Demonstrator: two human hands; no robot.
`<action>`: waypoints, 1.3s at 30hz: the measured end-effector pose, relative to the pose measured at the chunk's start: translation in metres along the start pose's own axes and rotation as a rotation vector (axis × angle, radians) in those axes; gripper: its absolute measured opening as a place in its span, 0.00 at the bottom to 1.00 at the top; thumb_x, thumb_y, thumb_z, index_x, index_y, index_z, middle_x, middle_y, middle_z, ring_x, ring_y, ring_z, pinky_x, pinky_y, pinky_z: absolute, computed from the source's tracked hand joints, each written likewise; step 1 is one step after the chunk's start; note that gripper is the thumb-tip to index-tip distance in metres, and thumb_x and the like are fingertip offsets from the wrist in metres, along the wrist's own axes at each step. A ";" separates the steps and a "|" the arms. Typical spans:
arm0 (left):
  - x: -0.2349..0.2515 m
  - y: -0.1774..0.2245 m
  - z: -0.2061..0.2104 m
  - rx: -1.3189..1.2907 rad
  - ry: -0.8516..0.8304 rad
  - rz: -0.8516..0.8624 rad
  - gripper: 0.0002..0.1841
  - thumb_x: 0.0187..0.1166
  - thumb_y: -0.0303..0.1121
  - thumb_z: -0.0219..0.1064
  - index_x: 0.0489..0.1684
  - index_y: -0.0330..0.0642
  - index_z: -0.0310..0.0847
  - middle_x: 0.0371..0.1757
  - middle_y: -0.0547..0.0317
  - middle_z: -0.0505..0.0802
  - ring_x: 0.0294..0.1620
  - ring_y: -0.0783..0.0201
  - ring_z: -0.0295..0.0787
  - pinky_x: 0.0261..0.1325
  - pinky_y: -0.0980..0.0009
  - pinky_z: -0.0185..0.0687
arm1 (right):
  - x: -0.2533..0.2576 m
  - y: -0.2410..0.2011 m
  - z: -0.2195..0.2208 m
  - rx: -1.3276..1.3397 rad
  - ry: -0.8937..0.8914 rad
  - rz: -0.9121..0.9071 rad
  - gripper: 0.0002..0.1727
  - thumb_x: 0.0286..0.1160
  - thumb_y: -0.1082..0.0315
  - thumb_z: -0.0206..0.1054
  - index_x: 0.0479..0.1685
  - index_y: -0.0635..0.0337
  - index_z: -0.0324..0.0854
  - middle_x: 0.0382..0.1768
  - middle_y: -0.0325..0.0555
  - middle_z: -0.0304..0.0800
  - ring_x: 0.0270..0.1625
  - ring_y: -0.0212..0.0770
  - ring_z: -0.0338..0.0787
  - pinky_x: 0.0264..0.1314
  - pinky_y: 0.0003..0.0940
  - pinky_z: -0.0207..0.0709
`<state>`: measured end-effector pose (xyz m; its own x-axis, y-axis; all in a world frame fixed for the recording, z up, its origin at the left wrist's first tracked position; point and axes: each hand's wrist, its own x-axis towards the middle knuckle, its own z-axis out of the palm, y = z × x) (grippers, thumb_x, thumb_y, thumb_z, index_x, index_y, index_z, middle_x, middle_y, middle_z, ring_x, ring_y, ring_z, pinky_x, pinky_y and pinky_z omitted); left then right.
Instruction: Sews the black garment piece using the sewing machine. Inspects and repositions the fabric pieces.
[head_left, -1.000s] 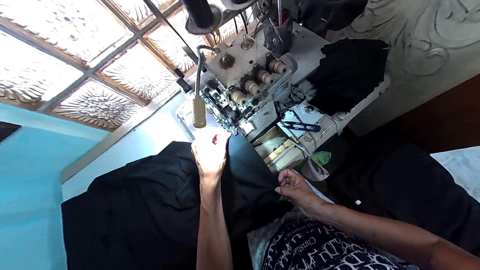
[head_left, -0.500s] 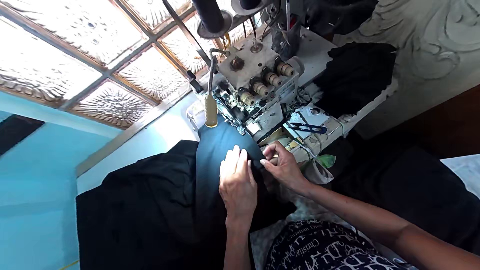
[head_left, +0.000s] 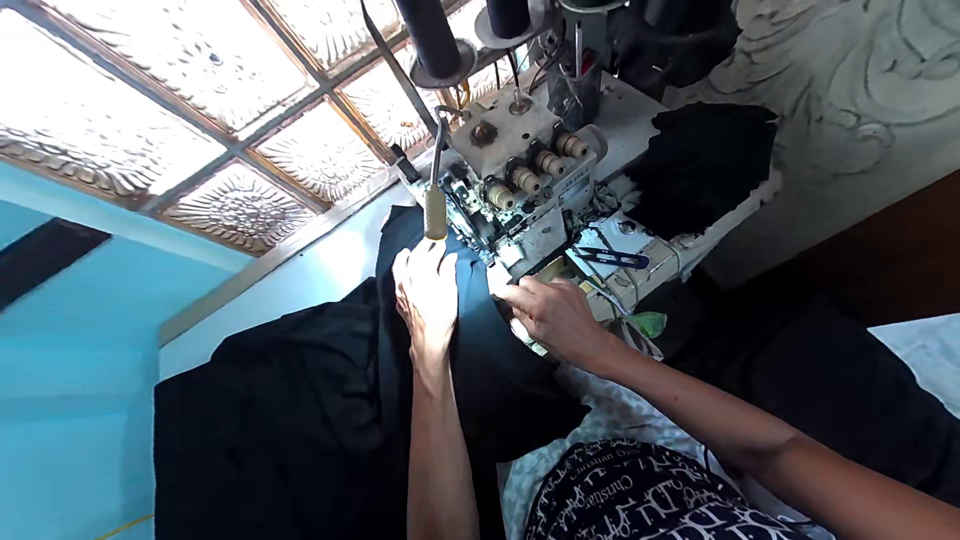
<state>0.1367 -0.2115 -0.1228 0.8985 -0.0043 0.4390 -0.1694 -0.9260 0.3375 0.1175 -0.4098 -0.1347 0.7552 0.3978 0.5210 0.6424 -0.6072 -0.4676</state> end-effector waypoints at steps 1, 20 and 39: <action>0.002 -0.003 0.000 -0.004 0.029 -0.004 0.17 0.88 0.36 0.61 0.67 0.38 0.86 0.76 0.48 0.85 0.81 0.40 0.75 0.83 0.45 0.65 | -0.004 0.001 -0.005 0.029 -0.023 0.017 0.10 0.74 0.72 0.68 0.47 0.57 0.94 0.28 0.50 0.86 0.28 0.49 0.88 0.30 0.45 0.79; -0.048 0.015 -0.004 0.054 0.298 -0.220 0.12 0.83 0.25 0.61 0.50 0.27 0.90 0.54 0.34 0.93 0.58 0.38 0.91 0.62 0.46 0.82 | -0.042 0.103 -0.026 -0.291 -0.033 0.227 0.10 0.72 0.81 0.68 0.49 0.70 0.90 0.46 0.68 0.90 0.51 0.71 0.90 0.46 0.64 0.84; -0.052 0.030 -0.014 0.043 0.550 -0.042 0.04 0.71 0.19 0.69 0.35 0.29 0.90 0.42 0.40 0.95 0.48 0.47 0.94 0.54 0.61 0.87 | 0.057 -0.022 -0.011 -0.202 -0.268 0.055 0.10 0.80 0.70 0.67 0.55 0.62 0.84 0.40 0.60 0.87 0.35 0.60 0.90 0.34 0.55 0.81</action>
<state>0.0794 -0.2337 -0.1242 0.5580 0.2202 0.8001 -0.1106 -0.9358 0.3347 0.1455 -0.3812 -0.0868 0.8125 0.5111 0.2803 0.5813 -0.7461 -0.3247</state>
